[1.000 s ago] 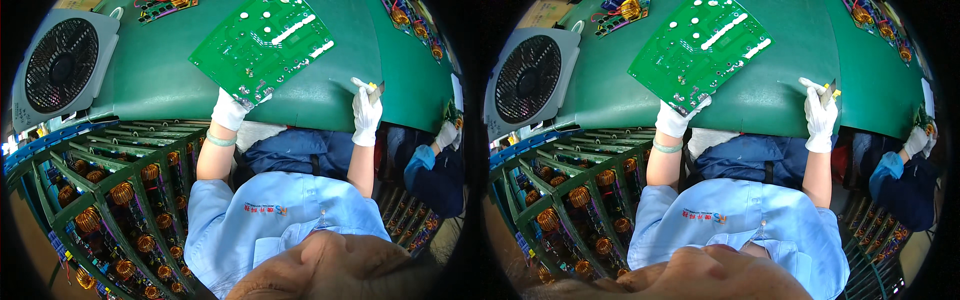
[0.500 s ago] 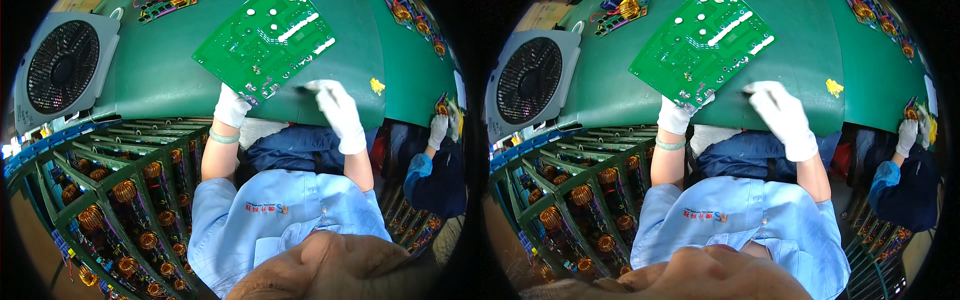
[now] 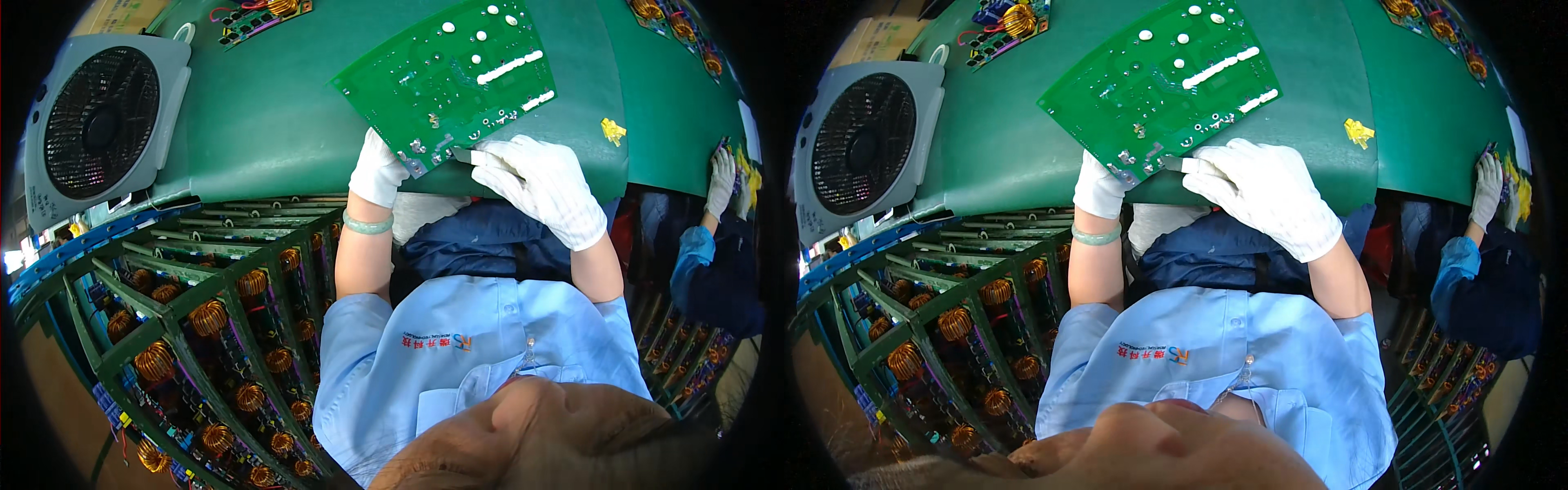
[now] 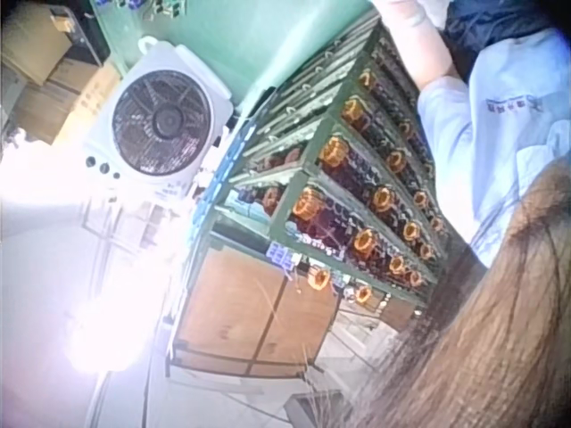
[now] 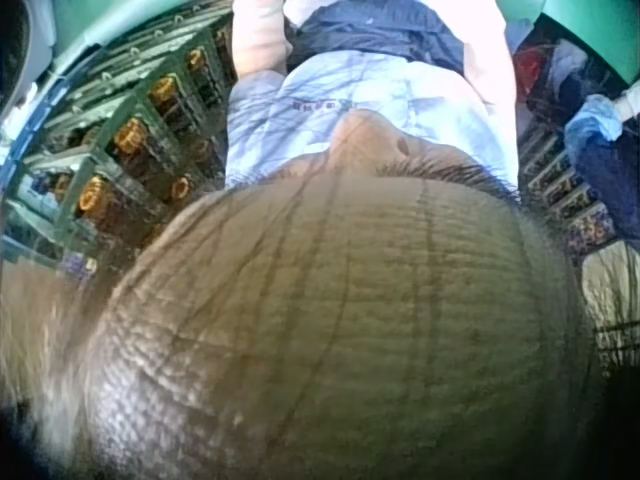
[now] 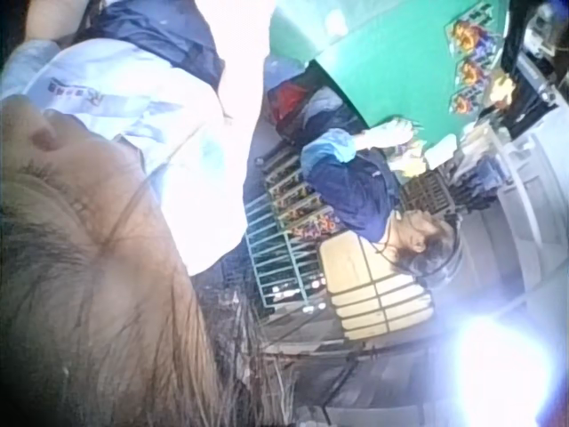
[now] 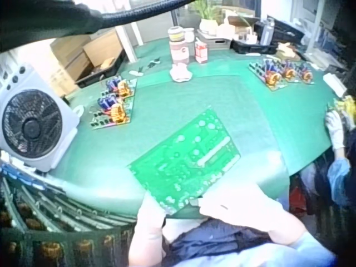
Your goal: The person uses a small metal tool to scrape white residue off the surface of green circuit boards. They repeatedly pick up boards, scrape the residue, and place the boards back on the table or into a rack.
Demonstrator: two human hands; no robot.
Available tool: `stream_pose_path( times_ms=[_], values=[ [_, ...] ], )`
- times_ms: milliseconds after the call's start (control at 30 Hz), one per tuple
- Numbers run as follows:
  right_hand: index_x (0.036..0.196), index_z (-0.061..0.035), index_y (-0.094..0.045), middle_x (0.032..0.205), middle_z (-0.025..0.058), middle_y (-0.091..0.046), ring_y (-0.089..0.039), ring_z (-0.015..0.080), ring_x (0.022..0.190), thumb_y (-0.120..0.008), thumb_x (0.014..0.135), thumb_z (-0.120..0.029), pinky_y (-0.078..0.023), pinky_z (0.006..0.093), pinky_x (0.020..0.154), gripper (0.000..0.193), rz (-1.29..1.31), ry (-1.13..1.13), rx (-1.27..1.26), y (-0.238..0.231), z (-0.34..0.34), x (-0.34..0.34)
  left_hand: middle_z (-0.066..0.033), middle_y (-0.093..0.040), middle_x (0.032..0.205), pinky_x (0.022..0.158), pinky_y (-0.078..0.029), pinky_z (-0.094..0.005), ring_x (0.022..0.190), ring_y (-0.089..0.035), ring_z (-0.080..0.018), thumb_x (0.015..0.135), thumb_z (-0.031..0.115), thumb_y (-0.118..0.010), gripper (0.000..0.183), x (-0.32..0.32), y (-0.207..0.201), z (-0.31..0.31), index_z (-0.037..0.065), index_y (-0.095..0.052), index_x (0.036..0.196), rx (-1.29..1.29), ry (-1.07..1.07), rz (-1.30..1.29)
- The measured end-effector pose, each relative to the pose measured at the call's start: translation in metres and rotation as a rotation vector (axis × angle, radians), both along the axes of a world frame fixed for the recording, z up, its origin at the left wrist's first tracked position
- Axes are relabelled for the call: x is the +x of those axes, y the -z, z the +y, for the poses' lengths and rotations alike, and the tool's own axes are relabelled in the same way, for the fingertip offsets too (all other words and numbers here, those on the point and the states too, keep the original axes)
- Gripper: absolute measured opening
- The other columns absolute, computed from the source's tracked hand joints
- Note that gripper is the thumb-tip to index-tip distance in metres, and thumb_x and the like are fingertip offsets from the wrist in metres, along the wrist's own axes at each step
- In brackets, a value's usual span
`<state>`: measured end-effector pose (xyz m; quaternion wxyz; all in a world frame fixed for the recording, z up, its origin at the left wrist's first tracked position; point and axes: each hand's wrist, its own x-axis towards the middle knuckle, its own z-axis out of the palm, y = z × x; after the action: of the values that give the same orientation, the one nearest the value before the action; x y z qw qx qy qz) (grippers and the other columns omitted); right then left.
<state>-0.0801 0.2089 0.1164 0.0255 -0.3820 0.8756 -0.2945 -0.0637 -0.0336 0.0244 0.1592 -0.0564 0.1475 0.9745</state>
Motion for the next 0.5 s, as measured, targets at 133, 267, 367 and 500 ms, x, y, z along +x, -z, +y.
stream_pose_path(
  times_ms=[133,267,367,500],
  values=[
    [0.098,-0.0129,-0.073,0.075,0.0075,-0.063,-0.064,0.0260,0.067,-0.069,0.089,-0.035,-0.050,0.0373,0.057,0.024,0.037,-0.007,-0.028,0.0034,0.0010,-0.0006,-0.0177,-0.062,0.129,0.092,-0.057,-0.0453,0.113,-0.064,-0.0303,0.100,0.028,-0.054,0.045,0.0002,-0.0037,0.0014,-0.001,-0.053,0.135,-0.115,-0.017,0.035],
    [0.096,-0.0116,-0.073,0.076,0.0077,-0.064,-0.065,0.0256,0.067,-0.071,0.088,-0.033,-0.049,0.0366,0.057,0.023,0.021,-0.031,-0.039,-0.0008,0.0025,-0.0023,-0.0174,-0.063,0.127,0.091,-0.058,-0.0443,0.111,-0.066,-0.0300,0.099,0.028,-0.055,0.044,0.0010,-0.0037,0.0012,-0.001,-0.055,0.133,-0.185,-0.028,-0.017],
    [0.096,-0.0107,-0.072,0.076,0.0078,-0.065,-0.065,0.0256,0.067,-0.072,0.087,-0.032,-0.050,0.0361,0.057,0.023,0.029,-0.035,-0.076,0.0021,0.0020,-0.0034,-0.0167,-0.065,0.125,0.090,-0.058,-0.0434,0.109,-0.066,-0.0294,0.099,0.027,-0.056,0.043,0.0007,-0.0040,0.0001,-0.001,-0.056,0.131,-0.246,-0.030,-0.050],
    [0.097,-0.0099,-0.073,0.076,0.0078,-0.066,-0.065,0.0261,0.067,-0.072,0.087,-0.032,-0.050,0.0361,0.057,0.024,0.045,-0.002,-0.089,0.0023,0.0018,-0.0012,-0.0153,-0.066,0.123,0.088,-0.058,-0.0427,0.107,-0.067,-0.0279,0.099,0.026,-0.057,0.040,0.0004,-0.0026,-0.0016,0.000,-0.058,0.129,-0.534,-0.026,0.019]
  ],
)
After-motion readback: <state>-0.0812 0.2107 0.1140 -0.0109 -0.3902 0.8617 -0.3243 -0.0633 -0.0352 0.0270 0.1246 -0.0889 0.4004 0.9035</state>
